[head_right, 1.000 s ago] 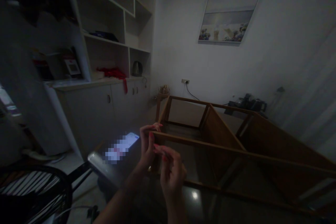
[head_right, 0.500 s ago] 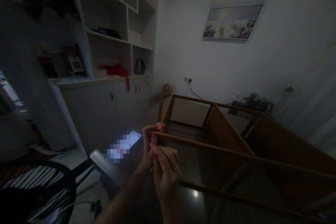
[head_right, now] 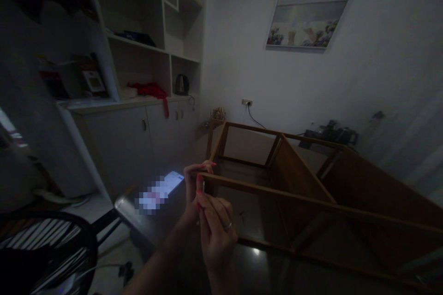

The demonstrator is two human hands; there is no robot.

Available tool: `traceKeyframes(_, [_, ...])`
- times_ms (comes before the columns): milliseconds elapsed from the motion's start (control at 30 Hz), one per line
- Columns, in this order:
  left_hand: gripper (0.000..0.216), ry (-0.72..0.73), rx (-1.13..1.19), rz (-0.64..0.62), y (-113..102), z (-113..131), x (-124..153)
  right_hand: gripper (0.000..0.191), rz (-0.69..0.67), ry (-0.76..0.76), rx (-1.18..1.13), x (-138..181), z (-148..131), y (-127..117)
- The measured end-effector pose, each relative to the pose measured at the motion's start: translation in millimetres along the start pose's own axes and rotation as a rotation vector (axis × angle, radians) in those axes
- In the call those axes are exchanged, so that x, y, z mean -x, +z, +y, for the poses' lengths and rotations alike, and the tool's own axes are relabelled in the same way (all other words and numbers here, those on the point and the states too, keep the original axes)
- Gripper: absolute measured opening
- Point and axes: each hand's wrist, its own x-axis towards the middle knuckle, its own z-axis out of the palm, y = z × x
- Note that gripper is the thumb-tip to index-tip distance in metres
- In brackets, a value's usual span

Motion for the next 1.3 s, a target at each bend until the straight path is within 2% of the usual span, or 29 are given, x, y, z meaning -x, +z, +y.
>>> traceKeyframes(200, [0.019,0.005,0.003,-0.010,0.2,-1.3,-1.5,0.034,0.011,0.009,-0.005,-2.8,0.3,2.2])
traceKeyframes(400, [0.018,0.001,0.008,0.037,5.6,5.3,-2.7,0.030,-0.026,0.026,-0.015,-9.5,-3.0,3.4])
traceKeyframes(500, [0.017,0.003,0.022,0.034,4.9,4.3,-2.6,0.018,-0.058,0.131,-0.087,-17.9,-6.5,2.6])
traceKeyframes(600, [0.019,0.004,0.053,0.016,1.7,-0.3,-1.2,0.006,-0.104,0.326,-0.260,-22.6,-9.4,3.7])
traceKeyframes(700, [0.020,-0.006,0.051,0.012,-1.3,-3.4,0.5,0.006,-0.093,0.428,-0.369,-20.2,-10.6,6.6])
traceKeyframes(900, [0.020,-0.011,-0.003,-0.009,-0.6,1.4,-0.3,0.015,-0.111,0.341,-0.322,-15.0,-7.5,4.4])
traceKeyframes(1300, [0.018,-0.026,0.051,0.011,1.2,0.3,0.0,0.014,-0.168,0.265,-0.314,-22.2,-4.6,1.4])
